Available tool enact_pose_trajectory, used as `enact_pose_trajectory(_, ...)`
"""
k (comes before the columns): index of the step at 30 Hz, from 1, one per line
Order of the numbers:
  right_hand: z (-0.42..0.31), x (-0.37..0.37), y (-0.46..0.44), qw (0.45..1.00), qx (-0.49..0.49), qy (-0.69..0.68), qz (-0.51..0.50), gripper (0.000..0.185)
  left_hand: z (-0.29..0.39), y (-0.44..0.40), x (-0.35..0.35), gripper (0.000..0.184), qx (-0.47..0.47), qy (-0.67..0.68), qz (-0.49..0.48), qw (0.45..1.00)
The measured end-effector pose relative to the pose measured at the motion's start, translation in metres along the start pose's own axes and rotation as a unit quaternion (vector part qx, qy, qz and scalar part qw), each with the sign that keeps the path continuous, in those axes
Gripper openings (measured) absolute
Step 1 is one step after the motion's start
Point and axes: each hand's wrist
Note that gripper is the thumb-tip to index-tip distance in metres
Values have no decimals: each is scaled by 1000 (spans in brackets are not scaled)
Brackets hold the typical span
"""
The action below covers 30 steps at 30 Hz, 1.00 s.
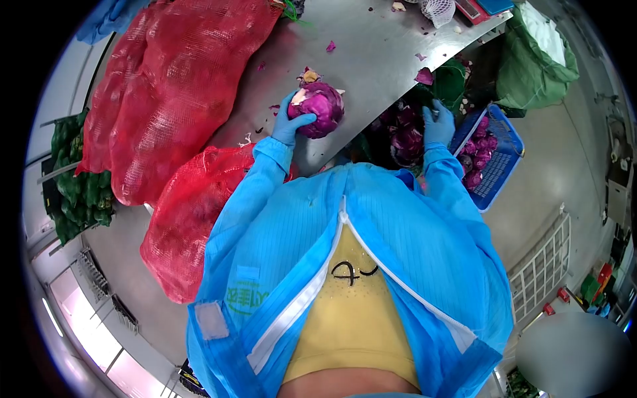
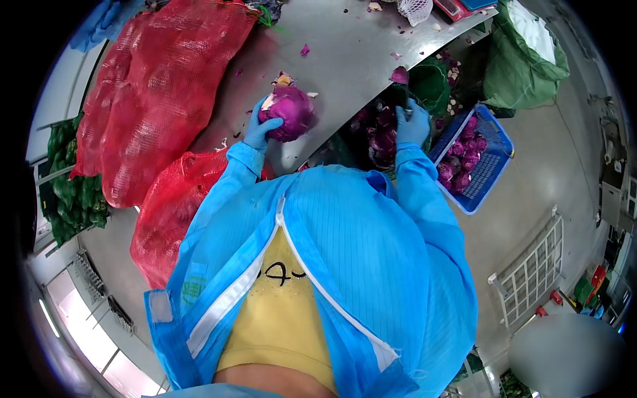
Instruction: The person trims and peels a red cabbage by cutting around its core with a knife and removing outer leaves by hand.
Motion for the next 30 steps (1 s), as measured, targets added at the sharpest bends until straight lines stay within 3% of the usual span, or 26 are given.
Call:
enact_pose_trajectory(2, -64, -3, 4, 972, -41, -216, -86, 36, 10, 2, -11, 94, -39, -182, -9, 982)
enact_pose_trajectory(3, -72, -18, 10, 933, -97, -301, -172, 40, 15, 2, -16, 101, -17, -190, -24, 981)
enact_pose_trajectory(4, -86, -25, 9, 915, -114, -252, -295, 43, 14, 0, -16, 101, -16, -190, -26, 981)
enact_pose_trajectory(7, -133, -42, 6, 885, 108, -284, -353, 54, 10, -8, -11, 110, -86, -304, -80, 945)
enact_pose_trajectory(8, -140, -44, 0, 885, 107, -285, -352, 54, 10, -8, -10, 110, -86, -305, -81, 945)
enact_pose_trajectory(10, -147, -48, -13, 868, 199, -169, -421, 60, 9, -6, -9, 112, -126, -375, -84, 914)
enact_pose_trajectory(13, -143, -53, -21, 850, 217, -199, -437, 54, 2, 0, -11, 109, -102, -331, -48, 937)
enact_pose_trajectory(16, -145, -50, -19, 840, 293, -156, -430, 43, -1, -1, -22, 104, -131, -372, -62, 917)
enact_pose_trajectory(18, -147, -47, -19, 807, 499, 5, -315, 38, -2, 3, -27, 101, -157, -390, -30, 907)
enact_pose_trajectory(20, -151, -48, -13, 799, 542, -9, -260, 35, -3, 0, -30, 100, -95, -318, -51, 942)
enact_pose_trajectory(21, -157, -49, -9, 796, 553, 4, -245, 29, -9, -1, -33, 98, -97, -186, -89, 974)
enact_pose_trajectory(22, -161, -47, -7, 793, 563, 17, -231, 22, -7, -3, -30, 98, -98, -186, -90, 973)
enact_pose_trajectory(23, -162, -43, -11, 812, 491, -8, -316, 20, -2, -7, -24, 99, -178, -377, -88, 905)
enact_pose_trajectory(24, -158, -46, -8, 813, 490, -7, -315, 20, -1, -7, -24, 103, -168, -428, -66, 885)
enact_pose_trajectory(25, -150, -51, -1, 919, 296, -87, -245, 20, 4, -5, -27, 106, -157, -479, -46, 863)
enact_pose_trajectory(26, -141, -56, 2, 970, 89, -162, -161, 21, 7, -1, -33, 109, -131, -418, -72, 896)
enact_pose_trajectory(28, -116, -52, -12, 976, -26, -154, -154, 25, 1, 4, -30, 108, -145, -382, -60, 911)
enact_pose_trajectory(29, -103, -43, -17, 975, -3, -10, -223, 27, 0, 9, -29, 108, -142, -383, -60, 911)
enact_pose_trajectory(30, -82, -42, -14, 965, 71, -20, -251, 38, 1, 14, -34, 109, -128, -371, -32, 919)
Point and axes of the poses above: each hand's wrist, its own y-axis away from the middle knuckle, its own x-axis out of the back of the hand, z = x × y, and after that the axes turned 1 degree about x, right-handed
